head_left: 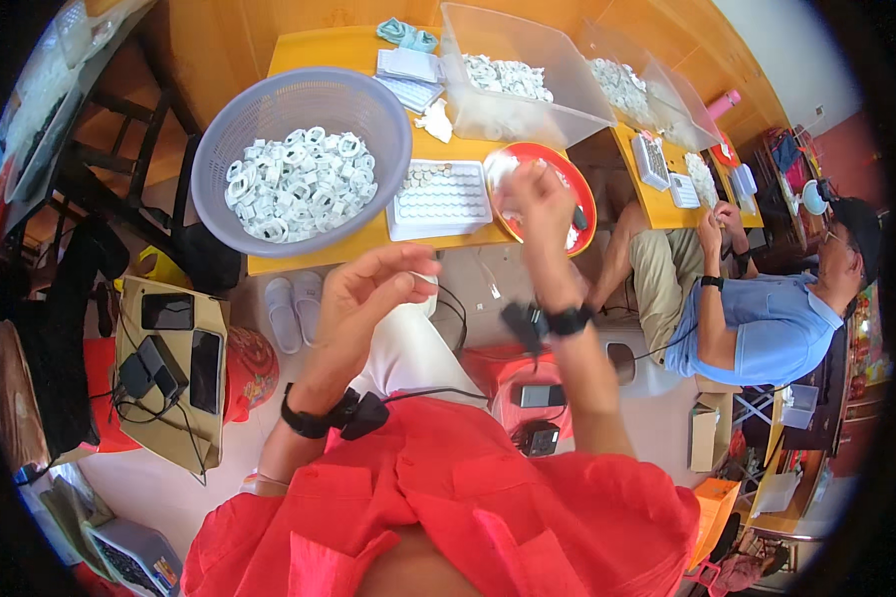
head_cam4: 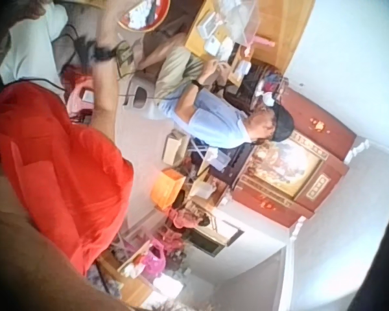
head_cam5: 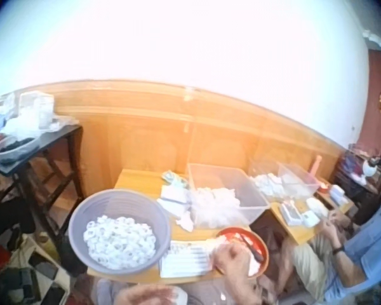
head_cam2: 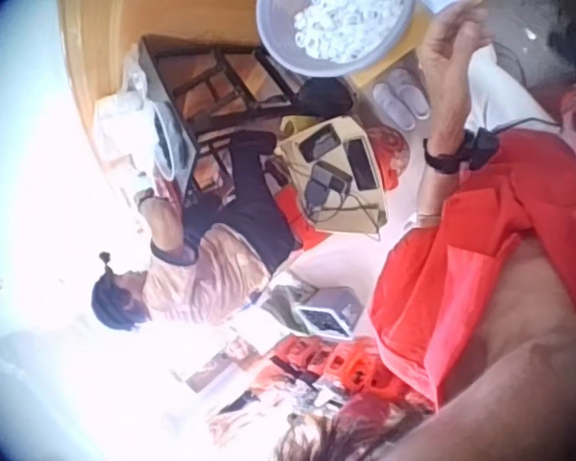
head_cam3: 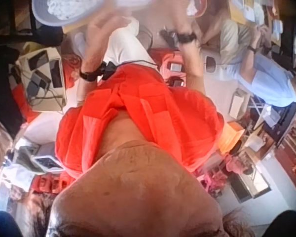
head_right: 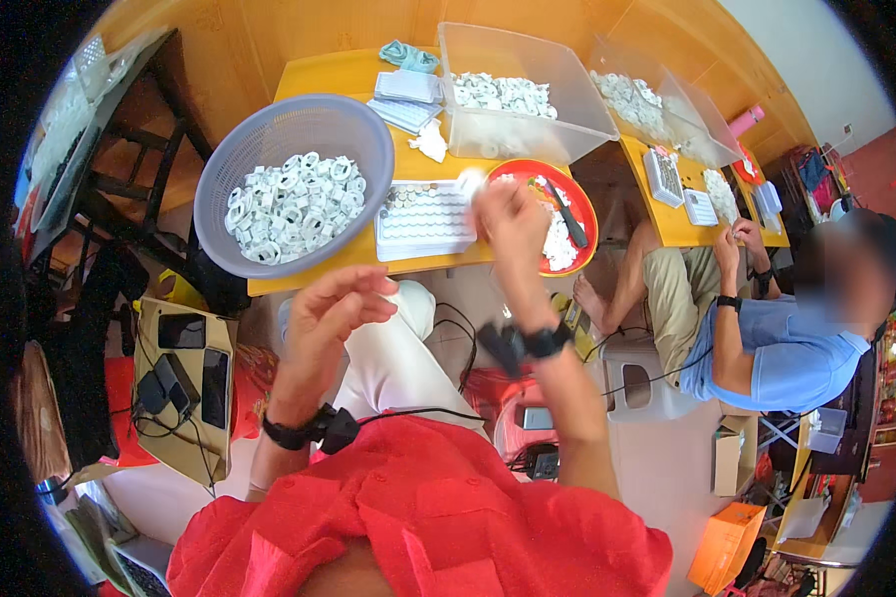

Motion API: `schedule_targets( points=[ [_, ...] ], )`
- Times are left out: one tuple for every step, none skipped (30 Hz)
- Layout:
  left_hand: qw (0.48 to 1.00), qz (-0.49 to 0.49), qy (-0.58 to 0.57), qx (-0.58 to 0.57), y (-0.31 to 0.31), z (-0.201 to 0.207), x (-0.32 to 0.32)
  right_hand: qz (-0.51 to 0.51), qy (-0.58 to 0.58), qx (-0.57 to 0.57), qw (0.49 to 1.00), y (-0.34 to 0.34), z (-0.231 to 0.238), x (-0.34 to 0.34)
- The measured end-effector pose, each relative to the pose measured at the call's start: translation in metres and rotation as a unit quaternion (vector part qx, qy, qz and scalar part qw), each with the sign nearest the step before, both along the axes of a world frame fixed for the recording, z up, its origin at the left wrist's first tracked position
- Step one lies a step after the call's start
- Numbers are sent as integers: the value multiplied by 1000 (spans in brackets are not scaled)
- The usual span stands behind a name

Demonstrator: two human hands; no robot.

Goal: Manually assembling small white plastic shoe components by hand.

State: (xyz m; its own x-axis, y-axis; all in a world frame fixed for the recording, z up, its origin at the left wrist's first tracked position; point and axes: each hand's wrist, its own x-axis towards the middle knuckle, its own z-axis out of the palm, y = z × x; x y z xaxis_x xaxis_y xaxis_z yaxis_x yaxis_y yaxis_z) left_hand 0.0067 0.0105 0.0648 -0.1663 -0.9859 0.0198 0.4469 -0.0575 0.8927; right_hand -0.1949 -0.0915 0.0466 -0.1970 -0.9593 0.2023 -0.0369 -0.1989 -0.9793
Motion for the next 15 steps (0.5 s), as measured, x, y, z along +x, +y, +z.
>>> schedule_targets(
  points=[
    [1000,4,1,0,5,16,6,6,-43,-39,998,-24,14,-4],
    [996,-48,17,-77,8,31,11,-5,-31,-48,998,-51,23,-13],
    [983,-101,32,-151,10,46,16,-30,-76,-34,996,-74,34,-17],
    [982,-106,33,-151,9,62,17,-38,-76,-50,995,-94,41,-27],
    [959,-148,90,-225,5,80,17,-44,-77,-65,994,-105,46,-34],
    [928,-170,141,-300,14,99,21,-29,-78,-65,994,-105,57,-23],
    [905,-175,218,-321,25,116,18,-29,-98,-68,992,-103,68,-14],
    [873,-181,296,-343,32,123,15,-31,-114,-74,990,-102,77,-7],
    [877,-174,296,-336,23,116,18,-34,-108,-73,991,-98,75,-5],
    [881,-169,298,-327,16,110,17,-32,-108,-62,992,-91,73,-3],
    [882,-166,301,-323,17,109,19,3,-81,-80,993,-78,79,0],
    [885,-160,300,-319,20,108,22,43,-57,-97,993,-63,87,6],
    [881,-178,314,-305,11,105,22,52,-30,-112,992,-48,96,-3],
    [884,-173,312,-302,14,109,25,90,-14,-130,987,-32,113,6],
    [884,-175,314,-299,14,111,26,132,15,-153,979,-14,130,12]
  ],
)
